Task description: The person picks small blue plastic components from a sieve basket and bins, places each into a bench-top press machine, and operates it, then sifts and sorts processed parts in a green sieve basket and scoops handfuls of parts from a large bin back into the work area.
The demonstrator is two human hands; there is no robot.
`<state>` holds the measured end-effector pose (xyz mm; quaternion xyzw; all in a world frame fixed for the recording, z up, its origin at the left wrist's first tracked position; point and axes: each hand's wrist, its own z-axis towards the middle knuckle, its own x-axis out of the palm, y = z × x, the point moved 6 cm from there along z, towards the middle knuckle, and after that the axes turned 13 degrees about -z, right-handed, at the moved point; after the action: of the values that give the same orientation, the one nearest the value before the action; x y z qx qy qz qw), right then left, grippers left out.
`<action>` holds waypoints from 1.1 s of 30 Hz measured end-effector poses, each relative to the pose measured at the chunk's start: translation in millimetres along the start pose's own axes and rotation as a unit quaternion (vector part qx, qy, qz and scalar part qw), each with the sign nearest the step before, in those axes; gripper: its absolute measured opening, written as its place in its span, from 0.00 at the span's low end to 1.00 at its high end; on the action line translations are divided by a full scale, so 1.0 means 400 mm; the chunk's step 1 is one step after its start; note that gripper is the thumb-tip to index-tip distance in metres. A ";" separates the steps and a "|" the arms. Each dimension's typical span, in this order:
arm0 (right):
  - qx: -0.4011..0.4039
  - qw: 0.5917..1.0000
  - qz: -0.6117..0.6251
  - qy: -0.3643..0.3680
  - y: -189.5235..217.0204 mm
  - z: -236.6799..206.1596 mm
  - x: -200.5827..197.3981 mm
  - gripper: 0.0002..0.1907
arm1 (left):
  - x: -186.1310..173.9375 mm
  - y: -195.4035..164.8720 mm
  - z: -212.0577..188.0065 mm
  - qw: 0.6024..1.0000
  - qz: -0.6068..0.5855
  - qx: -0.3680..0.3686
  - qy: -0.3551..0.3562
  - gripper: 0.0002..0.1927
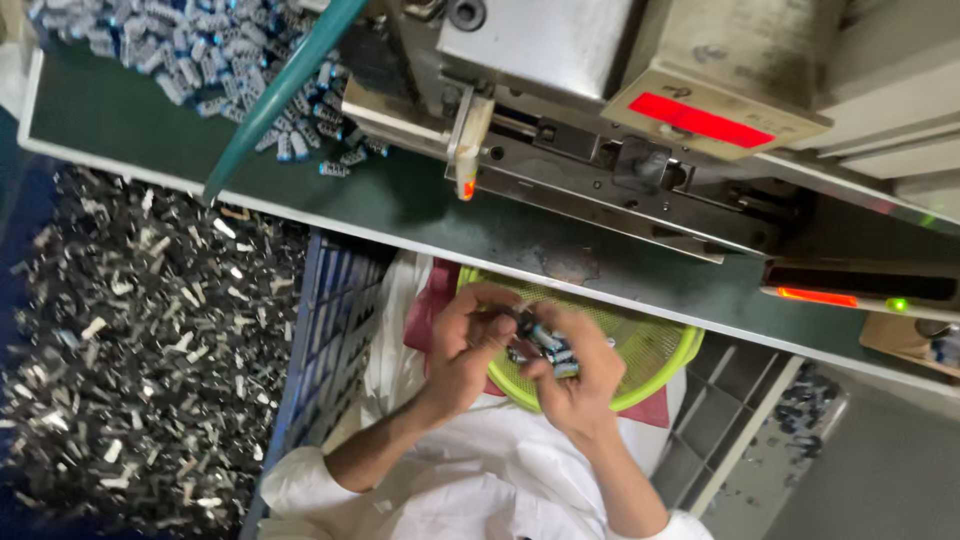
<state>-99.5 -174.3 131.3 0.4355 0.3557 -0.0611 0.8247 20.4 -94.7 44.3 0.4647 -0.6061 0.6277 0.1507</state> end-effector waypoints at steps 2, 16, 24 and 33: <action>0.095 0.995 0.039 -0.014 -0.060 -0.066 0.038 0.11 | 0.025 -0.009 -0.003 0.996 0.037 0.006 0.085 0.12; 0.191 0.935 0.270 -0.127 -0.157 -0.193 0.064 0.11 | 0.130 -0.101 0.001 0.922 0.325 0.147 0.150 0.08; 0.386 0.704 0.591 -0.077 -0.225 -0.215 0.147 0.15 | 0.050 -0.110 -0.024 0.977 0.069 -0.013 0.200 0.07; -0.165 0.966 -0.135 -0.149 -0.063 0.241 -0.120 0.21 | -0.054 0.062 -0.014 0.937 0.243 -0.196 0.155 0.13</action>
<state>-93.8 -273.3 180.5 0.2273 0.2892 -0.1762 0.9130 10.8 -87.1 13.4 0.1619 -0.7807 0.5779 0.1740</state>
